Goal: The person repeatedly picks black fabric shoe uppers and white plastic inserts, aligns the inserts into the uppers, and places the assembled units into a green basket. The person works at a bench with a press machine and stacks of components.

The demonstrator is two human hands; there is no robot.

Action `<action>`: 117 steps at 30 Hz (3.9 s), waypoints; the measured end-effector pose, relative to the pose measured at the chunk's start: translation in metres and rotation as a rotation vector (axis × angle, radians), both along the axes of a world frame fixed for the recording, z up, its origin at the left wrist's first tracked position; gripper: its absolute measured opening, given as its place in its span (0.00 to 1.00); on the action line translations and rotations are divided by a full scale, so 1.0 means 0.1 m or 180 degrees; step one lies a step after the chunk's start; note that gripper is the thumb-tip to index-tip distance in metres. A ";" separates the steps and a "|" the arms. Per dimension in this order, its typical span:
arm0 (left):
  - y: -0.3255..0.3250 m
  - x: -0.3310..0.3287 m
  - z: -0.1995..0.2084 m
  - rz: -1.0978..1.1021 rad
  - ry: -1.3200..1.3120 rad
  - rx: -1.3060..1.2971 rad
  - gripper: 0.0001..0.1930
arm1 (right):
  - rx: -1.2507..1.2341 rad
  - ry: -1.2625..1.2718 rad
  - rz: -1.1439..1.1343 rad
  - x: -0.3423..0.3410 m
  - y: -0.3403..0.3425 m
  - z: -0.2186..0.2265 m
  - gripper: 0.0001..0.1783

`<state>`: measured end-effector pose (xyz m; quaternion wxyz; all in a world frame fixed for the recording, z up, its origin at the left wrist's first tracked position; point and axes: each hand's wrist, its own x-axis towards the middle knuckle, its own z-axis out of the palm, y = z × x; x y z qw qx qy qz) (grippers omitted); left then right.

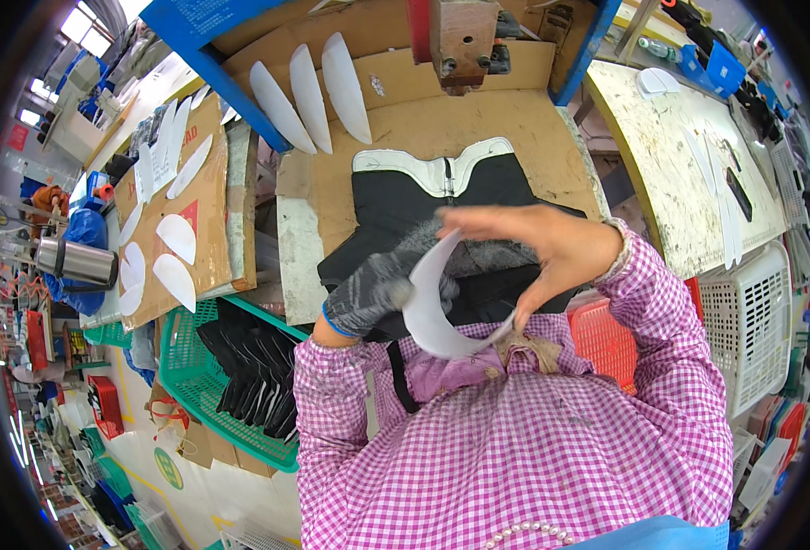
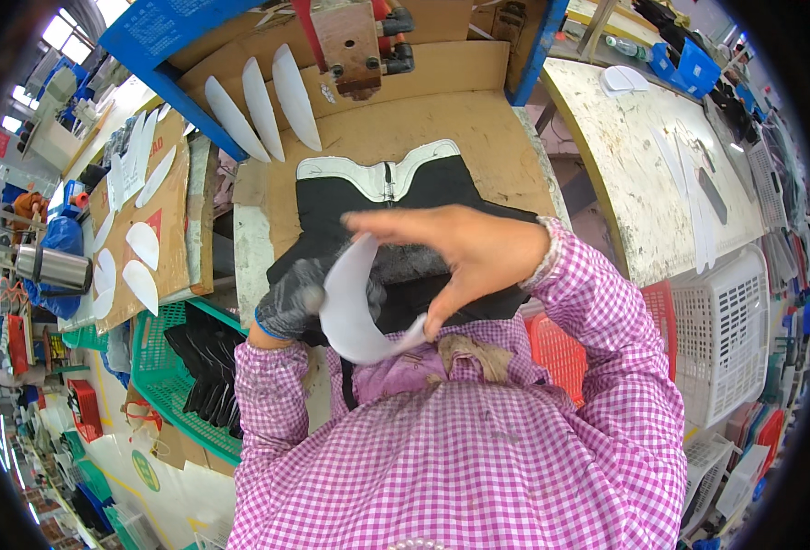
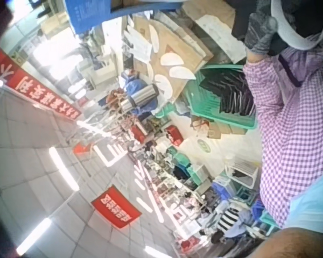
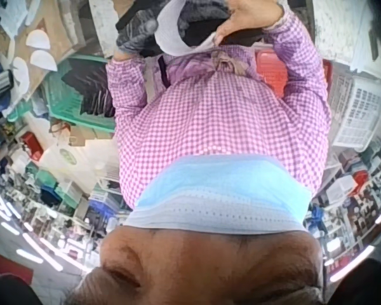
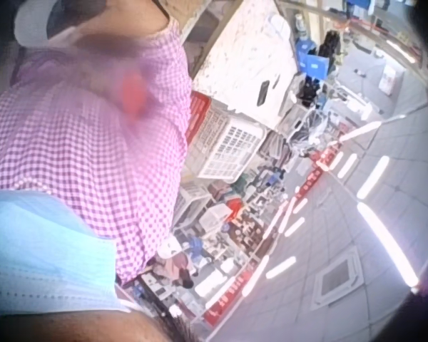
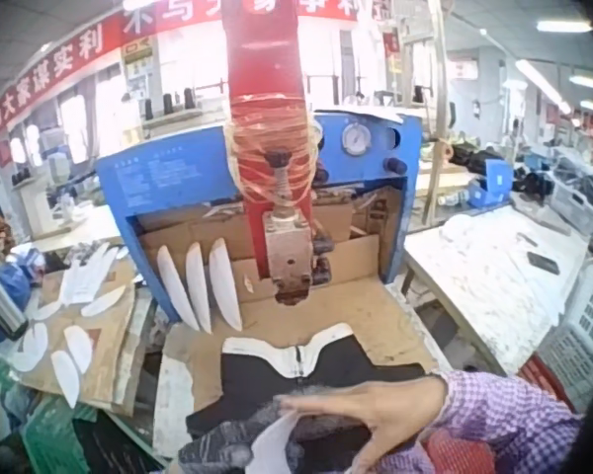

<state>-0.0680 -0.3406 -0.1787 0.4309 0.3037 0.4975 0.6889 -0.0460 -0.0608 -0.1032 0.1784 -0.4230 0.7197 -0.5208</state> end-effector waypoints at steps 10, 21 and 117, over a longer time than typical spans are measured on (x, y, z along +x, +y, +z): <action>0.52 0.85 -0.77 0.1412 -0.2532 0.0931 0.26 | -0.2265 -0.1656 -0.2863 0.40 1.05 -1.01 0.45; 0.74 0.95 -0.70 0.2358 -0.2341 0.1642 0.22 | -0.3108 -0.2204 -0.2477 0.57 0.89 -1.40 0.43; 0.40 -0.06 -0.87 0.1284 0.2729 -0.1535 0.39 | 0.1209 0.1651 0.0595 -0.05 0.31 -0.60 0.38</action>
